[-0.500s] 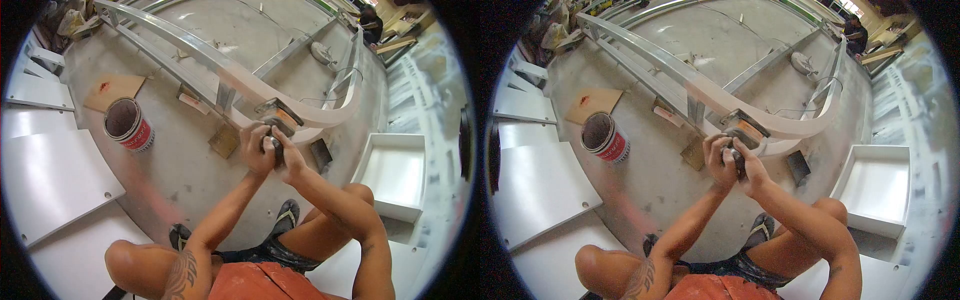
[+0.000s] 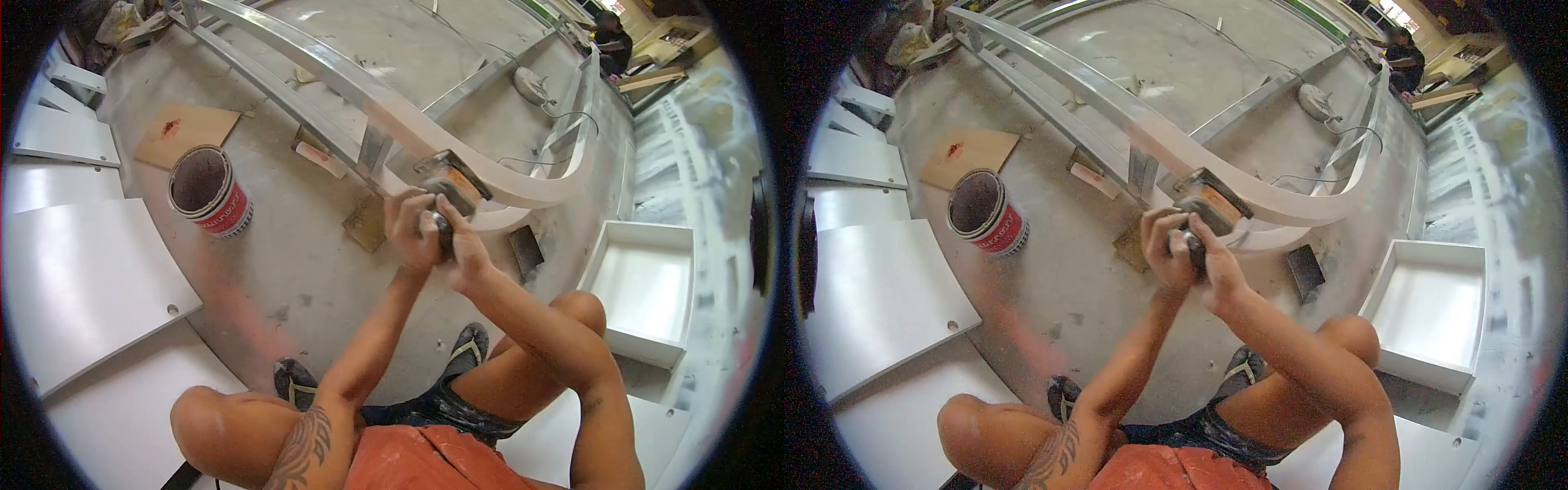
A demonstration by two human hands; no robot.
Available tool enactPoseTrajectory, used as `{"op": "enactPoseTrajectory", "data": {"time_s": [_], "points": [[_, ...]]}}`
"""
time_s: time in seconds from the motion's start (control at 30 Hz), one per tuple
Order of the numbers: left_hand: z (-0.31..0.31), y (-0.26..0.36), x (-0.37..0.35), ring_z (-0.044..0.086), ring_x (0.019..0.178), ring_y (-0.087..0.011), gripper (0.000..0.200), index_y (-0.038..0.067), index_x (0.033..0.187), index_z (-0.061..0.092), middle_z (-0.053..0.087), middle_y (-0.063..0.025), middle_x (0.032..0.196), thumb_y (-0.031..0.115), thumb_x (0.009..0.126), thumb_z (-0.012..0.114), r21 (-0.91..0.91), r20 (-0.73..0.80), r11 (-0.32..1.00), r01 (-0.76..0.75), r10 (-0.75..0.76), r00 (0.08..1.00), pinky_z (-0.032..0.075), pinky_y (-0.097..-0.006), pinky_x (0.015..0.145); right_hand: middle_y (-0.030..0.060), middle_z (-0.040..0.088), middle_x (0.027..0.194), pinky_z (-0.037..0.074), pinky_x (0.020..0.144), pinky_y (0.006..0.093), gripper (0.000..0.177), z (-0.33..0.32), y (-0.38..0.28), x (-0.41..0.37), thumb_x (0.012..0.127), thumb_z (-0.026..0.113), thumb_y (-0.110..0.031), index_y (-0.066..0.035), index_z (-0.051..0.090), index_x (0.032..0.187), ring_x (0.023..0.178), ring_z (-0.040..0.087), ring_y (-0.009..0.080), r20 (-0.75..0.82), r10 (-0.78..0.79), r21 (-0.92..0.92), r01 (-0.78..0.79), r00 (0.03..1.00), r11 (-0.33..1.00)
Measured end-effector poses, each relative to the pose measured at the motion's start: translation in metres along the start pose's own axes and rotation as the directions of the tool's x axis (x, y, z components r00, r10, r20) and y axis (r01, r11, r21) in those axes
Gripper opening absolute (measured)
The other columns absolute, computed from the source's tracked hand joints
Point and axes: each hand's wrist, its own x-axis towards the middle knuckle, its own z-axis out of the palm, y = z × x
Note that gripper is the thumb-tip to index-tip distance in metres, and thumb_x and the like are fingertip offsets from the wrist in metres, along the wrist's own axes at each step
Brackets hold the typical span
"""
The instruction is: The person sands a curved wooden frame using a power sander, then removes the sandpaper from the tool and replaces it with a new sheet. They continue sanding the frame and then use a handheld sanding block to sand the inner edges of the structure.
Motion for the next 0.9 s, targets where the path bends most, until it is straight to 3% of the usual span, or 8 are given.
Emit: {"op": "enactPoseTrajectory", "data": {"time_s": [0.17,0.23,0.4,0.47,0.53,0.63,0.77,0.9], "points": [[-0.026,-0.034,0.036,0.061,0.096,-0.0348,0.028,-0.001,0.094,0.067,0.065,-0.0185,0.1,0.021,0.089,0.05,-0.024,0.004,0.999,-0.029,0.029,1.0,0.048,-0.0465,0.089,0.0032,0.068,0.112,0.055,0.09,0.0353,0.042,0.036,0.015,0.032,0.096,0.072,-0.044,-0.012,0.063,0.122,0.1,0.067,0.0169,0.061,-0.007,0.053,0.004,0.998,0.999],[-0.033,-0.041,0.051,0.061,0.096,-0.035,0.031,-0.001,0.094,0.066,0.064,-0.0188,0.099,0.023,0.089,0.048,-0.03,0.015,0.999,-0.032,0.033,0.999,0.048,-0.0464,0.088,0.0016,0.066,0.116,0.051,0.098,0.0346,0.036,0.048,0.018,0.048,0.102,0.064,-0.043,-0.014,0.061,0.122,0.107,0.064,0.0158,0.142,0.004,0.036,-0.009,0.99,0.999],[-0.037,-0.042,0.065,0.061,0.093,-0.0357,0.036,-0.004,0.094,0.065,0.064,-0.02,0.098,0.025,0.089,0.044,-0.02,0.0,1.0,0.004,-0.004,1.0,0.048,-0.0458,0.087,0.001,0.065,0.121,0.05,0.098,0.0349,0.037,0.06,0.013,0.051,0.102,0.064,-0.043,-0.014,0.06,0.124,0.11,0.062,0.0156,0.144,0.041,0.0,-0.042,0.989,0.999],[-0.033,-0.037,0.052,0.061,0.092,-0.0351,0.035,-0.003,0.094,0.066,0.064,-0.0196,0.099,0.024,0.089,0.045,0.0,-0.008,1.0,0.022,-0.022,1.0,0.049,-0.0458,0.086,0.0031,0.069,0.114,0.051,0.093,0.0368,0.04,0.048,0.021,0.051,0.098,0.07,-0.043,-0.012,0.064,0.12,0.103,0.065,0.0178,0.074,0.004,0.013,-0.005,0.997,1.0],[-0.023,-0.033,0.039,0.061,0.092,-0.0347,0.034,-0.002,0.094,0.066,0.064,-0.0187,0.099,0.023,0.089,0.044,0.017,-0.037,0.998,-0.064,0.065,0.997,0.049,-0.0463,0.085,0.0038,0.068,0.112,0.053,0.092,0.037,0.04,0.042,0.013,0.029,0.098,0.069,-0.043,-0.011,0.063,0.121,0.103,0.065,0.0181,0.075,0.026,0.027,-0.028,0.997,0.999],[-0.007,-0.016,0.005,0.061,0.095,-0.0339,0.032,-0.001,0.097,0.067,0.064,-0.0182,0.101,0.022,0.09,0.046,0.034,-0.024,0.998,-0.054,0.055,0.998,0.048,-0.0478,0.088,0.0042,0.068,0.108,0.054,0.09,0.034,0.039,0.022,-0.001,-0.002,0.1,0.066,-0.042,-0.011,0.061,0.124,0.102,0.066,0.0185,-0.038,0.055,-0.036,-0.056,0.998,0.998],[0.016,0.001,-0.036,0.058,0.102,-0.0329,0.03,0.001,0.1,0.068,0.061,-0.0179,0.105,0.021,0.091,0.049,0.068,0.013,0.996,-0.049,0.049,0.999,0.046,-0.0483,0.092,0.0028,0.068,0.106,0.055,0.09,0.033,0.035,-0.025,-0.009,-0.017,0.101,0.065,-0.04,-0.013,0.062,0.123,0.099,0.067,0.0171,-0.023,0.101,0.014,-0.1,0.995,0.995],[0.041,0.017,-0.069,0.056,0.105,-0.0331,0.029,0.001,0.104,0.067,0.059,-0.0185,0.109,0.022,0.091,0.052,-0.011,0.028,1.0,0.023,-0.022,0.999,0.044,-0.0481,0.094,0.0005,0.068,0.105,0.055,0.088,0.0314,0.03,-0.057,-0.02,-0.033,0.101,0.065,-0.037,-0.013,0.064,0.119,0.095,0.067,0.014,-0.077,-0.029,-0.041,0.026,0.997,0.999]]}}
